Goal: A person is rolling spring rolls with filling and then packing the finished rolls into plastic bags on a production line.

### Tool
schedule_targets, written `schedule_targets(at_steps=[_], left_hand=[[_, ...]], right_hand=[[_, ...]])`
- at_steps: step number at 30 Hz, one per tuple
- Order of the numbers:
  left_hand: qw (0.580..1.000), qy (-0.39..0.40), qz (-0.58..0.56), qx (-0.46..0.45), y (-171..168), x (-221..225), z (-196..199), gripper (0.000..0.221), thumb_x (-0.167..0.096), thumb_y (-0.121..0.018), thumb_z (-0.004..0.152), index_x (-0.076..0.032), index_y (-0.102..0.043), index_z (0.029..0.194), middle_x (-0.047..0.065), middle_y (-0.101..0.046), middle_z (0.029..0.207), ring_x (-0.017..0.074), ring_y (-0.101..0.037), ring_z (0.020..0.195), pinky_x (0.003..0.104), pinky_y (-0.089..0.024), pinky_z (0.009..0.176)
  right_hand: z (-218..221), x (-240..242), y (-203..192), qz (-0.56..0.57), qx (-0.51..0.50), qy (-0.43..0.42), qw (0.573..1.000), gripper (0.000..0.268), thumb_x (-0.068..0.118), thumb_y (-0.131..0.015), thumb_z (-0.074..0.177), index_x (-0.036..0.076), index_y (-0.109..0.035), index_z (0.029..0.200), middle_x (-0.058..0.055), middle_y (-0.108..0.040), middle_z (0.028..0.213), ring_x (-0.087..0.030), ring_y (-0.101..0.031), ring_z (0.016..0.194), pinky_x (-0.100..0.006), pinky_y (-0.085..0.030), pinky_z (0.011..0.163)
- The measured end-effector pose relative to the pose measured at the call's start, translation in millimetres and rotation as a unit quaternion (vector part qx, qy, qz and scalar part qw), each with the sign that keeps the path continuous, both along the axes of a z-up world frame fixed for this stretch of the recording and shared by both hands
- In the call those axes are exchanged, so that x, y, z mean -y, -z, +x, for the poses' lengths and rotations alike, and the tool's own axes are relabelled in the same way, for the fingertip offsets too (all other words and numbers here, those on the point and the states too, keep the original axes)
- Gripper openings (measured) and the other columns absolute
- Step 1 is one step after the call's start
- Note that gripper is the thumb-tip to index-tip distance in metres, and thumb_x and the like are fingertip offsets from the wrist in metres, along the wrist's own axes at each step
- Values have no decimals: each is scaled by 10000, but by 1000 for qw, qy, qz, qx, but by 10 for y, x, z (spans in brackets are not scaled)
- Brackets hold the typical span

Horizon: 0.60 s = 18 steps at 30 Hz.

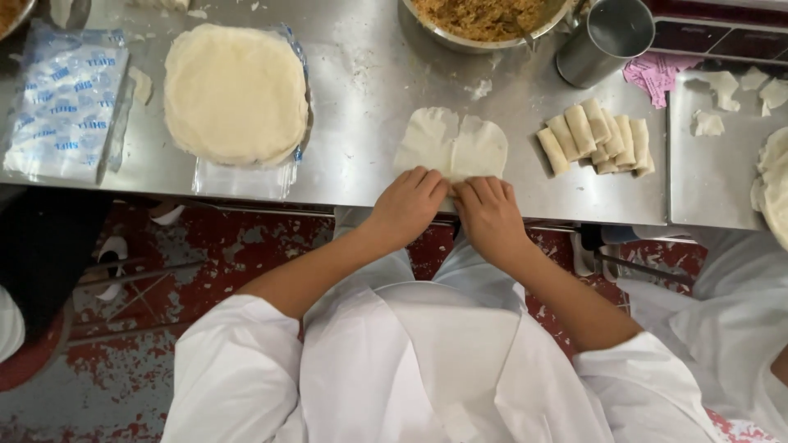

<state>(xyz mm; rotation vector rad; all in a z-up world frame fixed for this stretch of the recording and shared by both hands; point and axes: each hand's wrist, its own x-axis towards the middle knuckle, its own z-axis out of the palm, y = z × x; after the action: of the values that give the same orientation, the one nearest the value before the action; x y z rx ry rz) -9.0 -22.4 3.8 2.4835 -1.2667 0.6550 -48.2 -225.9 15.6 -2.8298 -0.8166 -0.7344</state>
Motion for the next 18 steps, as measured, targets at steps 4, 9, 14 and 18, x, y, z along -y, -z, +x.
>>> schedule_targets(at_steps=[4, 9, 14, 18], left_hand=[[988, -4, -59, -144, -70, -127, 48, 206, -157, -513, 1062, -35, -674, 1025, 80, -565, 851, 267, -607, 815, 400, -510, 750], [965, -126, -110, -203, -53, -273, 234, 193, -286, -576, 1043, -121, -622, 954, 20, -576, 738, 252, -630, 730, 405, -495, 719], [991, -61, -101, -65, -166, -344, -57, 147, -38, -559, 1014, -29, -674, 1106, 168, -630, 1046, 374, -643, 1014, 453, -533, 807], [994, -88, -64, -27, -133, -320, -161, 239, -5, -568, 1025, -17, -674, 1239, 186, -624, 1168, 373, -623, 1117, 472, -551, 875]], right_hand=[[60, 253, 191, 76, -83, 62, 992, 182, 263, -715, 953, 98, -693, 1027, -55, -559, 935, -295, -571, 917, -421, -432, 775], [303, 455, 351, 119, -67, 144, 980, 429, 492, -776, 959, 133, -605, 798, -34, -490, 828, -297, -536, 849, -443, -426, 729], [-77, 140, 24, 140, -2, -22, 990, 291, 4, -606, 1012, -68, -677, 1285, -256, -648, 1245, -438, -619, 1209, -502, -466, 1058], [-161, 107, 48, 54, 15, 28, 998, 384, 180, -548, 1087, 7, -626, 1421, -217, -608, 1365, -401, -572, 1298, -501, -424, 1090]])
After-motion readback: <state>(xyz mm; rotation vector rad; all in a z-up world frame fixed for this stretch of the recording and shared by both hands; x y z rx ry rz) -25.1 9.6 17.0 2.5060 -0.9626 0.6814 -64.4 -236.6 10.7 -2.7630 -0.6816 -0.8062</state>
